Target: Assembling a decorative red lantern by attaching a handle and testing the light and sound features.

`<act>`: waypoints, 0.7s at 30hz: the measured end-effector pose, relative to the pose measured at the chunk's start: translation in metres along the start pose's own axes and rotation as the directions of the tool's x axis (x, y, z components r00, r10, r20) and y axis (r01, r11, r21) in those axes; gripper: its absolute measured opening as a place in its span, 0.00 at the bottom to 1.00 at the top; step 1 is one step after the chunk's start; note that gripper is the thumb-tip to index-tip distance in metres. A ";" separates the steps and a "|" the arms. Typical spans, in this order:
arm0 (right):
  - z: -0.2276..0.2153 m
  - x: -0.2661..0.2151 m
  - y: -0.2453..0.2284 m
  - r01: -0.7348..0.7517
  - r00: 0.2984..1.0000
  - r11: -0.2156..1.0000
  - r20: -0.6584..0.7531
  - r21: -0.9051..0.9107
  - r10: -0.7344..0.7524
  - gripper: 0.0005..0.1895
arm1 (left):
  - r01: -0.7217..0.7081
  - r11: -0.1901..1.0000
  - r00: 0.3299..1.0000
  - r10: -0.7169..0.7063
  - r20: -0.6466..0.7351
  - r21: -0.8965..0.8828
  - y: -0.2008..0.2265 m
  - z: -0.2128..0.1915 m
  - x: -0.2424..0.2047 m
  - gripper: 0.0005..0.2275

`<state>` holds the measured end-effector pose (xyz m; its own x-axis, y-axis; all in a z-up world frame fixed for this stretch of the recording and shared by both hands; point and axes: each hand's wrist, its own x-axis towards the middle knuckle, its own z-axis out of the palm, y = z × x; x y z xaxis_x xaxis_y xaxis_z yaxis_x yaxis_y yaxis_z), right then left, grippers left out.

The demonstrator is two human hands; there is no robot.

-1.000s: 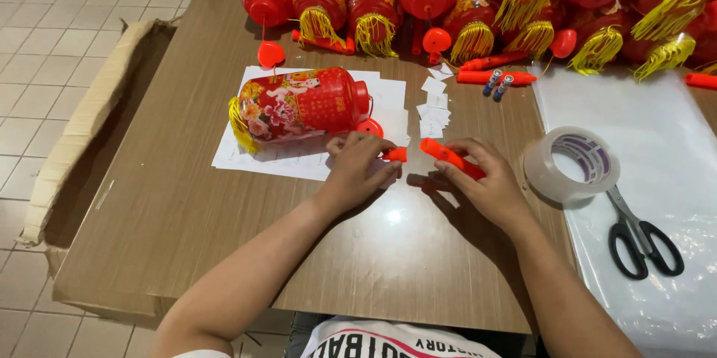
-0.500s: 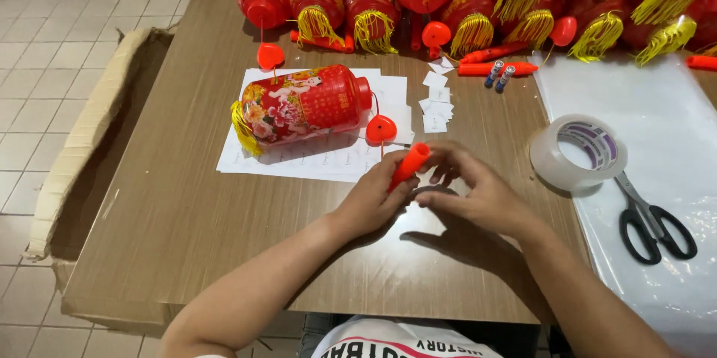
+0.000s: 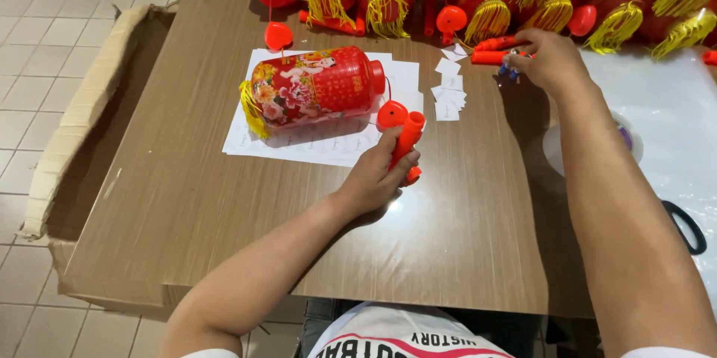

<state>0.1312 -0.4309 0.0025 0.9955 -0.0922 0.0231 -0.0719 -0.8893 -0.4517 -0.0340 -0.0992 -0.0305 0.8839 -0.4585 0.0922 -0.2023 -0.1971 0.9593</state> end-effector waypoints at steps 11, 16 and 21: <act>-0.015 -0.026 -0.025 0.031 0.997 0.949 -0.081 0.315 -0.006 0.08 | -0.037 0.997 0.999 0.037 0.011 0.071 -0.008 -0.001 0.004 0.12; -0.077 -0.106 -0.116 0.031 0.978 0.908 0.174 0.417 -0.114 0.08 | -0.025 0.997 0.997 0.019 0.077 0.075 -0.001 -0.004 0.004 0.10; -0.070 -0.139 -0.128 0.194 0.911 0.826 0.214 0.529 -0.351 0.13 | -0.123 0.968 0.992 0.111 0.064 0.218 -0.012 -0.001 0.007 0.14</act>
